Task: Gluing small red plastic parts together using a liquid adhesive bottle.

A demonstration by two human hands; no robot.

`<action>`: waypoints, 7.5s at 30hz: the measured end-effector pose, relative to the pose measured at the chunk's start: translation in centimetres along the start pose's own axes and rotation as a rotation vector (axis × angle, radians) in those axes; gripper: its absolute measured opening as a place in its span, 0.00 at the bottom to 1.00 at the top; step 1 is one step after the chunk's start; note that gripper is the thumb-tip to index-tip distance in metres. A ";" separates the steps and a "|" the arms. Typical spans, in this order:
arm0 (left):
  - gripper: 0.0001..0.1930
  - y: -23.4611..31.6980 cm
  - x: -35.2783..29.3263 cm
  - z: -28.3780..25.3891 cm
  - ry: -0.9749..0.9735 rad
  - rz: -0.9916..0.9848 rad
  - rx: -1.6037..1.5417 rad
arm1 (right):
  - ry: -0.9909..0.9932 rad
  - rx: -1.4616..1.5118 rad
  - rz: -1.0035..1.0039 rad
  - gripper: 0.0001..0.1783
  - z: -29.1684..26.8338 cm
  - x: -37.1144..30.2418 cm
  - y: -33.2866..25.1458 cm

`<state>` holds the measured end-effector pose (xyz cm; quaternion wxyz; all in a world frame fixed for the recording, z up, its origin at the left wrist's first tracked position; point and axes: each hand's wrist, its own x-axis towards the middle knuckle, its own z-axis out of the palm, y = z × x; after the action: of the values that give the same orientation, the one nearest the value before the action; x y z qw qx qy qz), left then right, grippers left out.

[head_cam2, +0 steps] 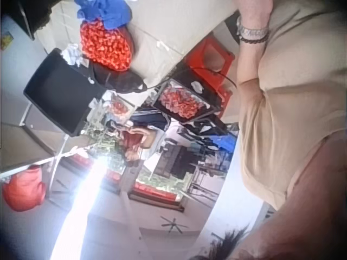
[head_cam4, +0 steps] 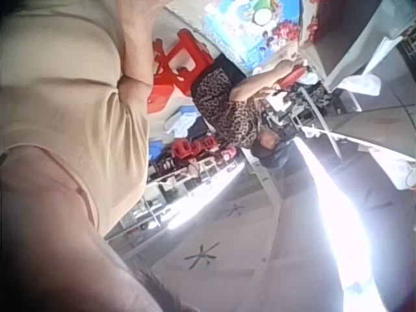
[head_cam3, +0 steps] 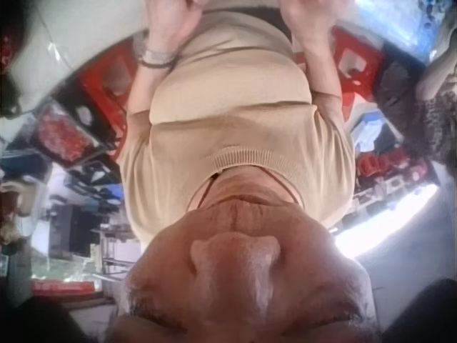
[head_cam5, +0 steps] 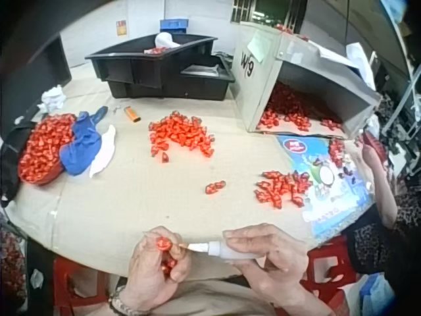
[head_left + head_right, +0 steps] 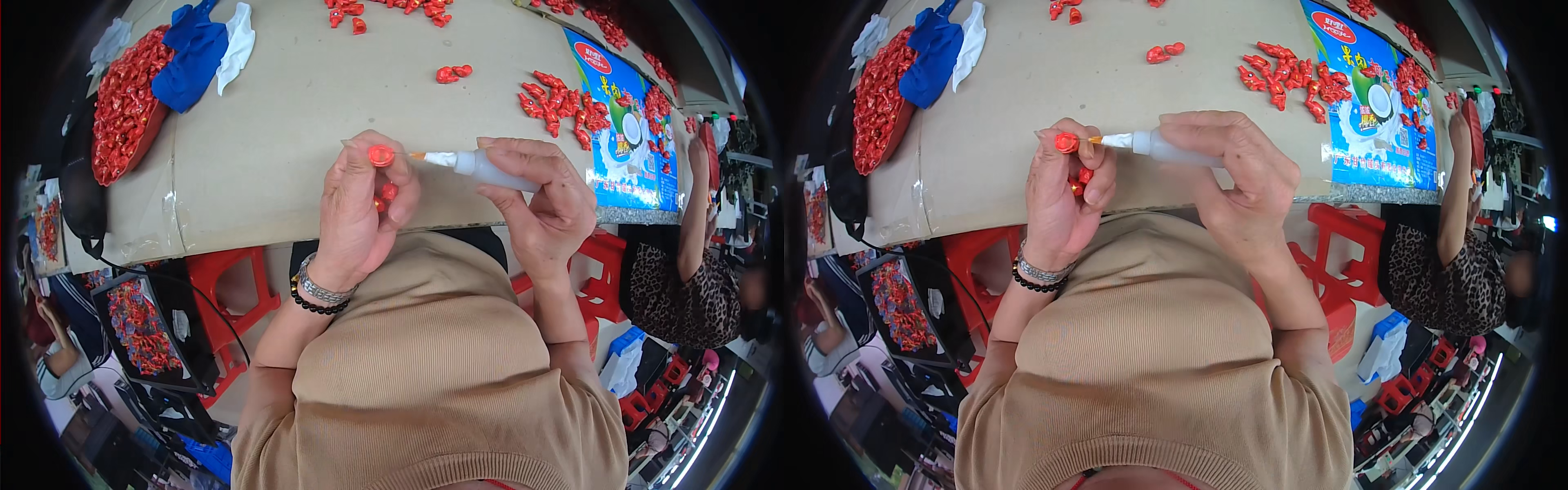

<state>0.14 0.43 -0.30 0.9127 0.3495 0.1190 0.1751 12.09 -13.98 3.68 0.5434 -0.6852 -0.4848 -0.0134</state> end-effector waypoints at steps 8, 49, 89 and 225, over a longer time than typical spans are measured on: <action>0.23 0.1 0.0 0.2 0.042 -0.002 0.029 | 0.071 0.017 -0.015 0.20 0.5 0.3 -0.2; 0.23 -0.2 0.1 0.3 0.079 0.085 0.120 | 0.034 -0.009 0.020 0.17 0.0 0.0 -0.7; 0.23 -0.1 0.1 -0.1 0.051 -0.023 -0.072 | -0.147 -0.311 0.310 0.16 0.2 7.1 7.4; 0.05 -1.6 -0.4 0.0 0.106 0.534 0.775 | -0.008 0.164 0.074 0.10 3.4 -0.2 1.3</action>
<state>0.17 -0.82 -1.36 0.6309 0.6733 0.1278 0.3638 11.13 -11.50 1.22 0.5960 -0.6559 -0.4606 0.0492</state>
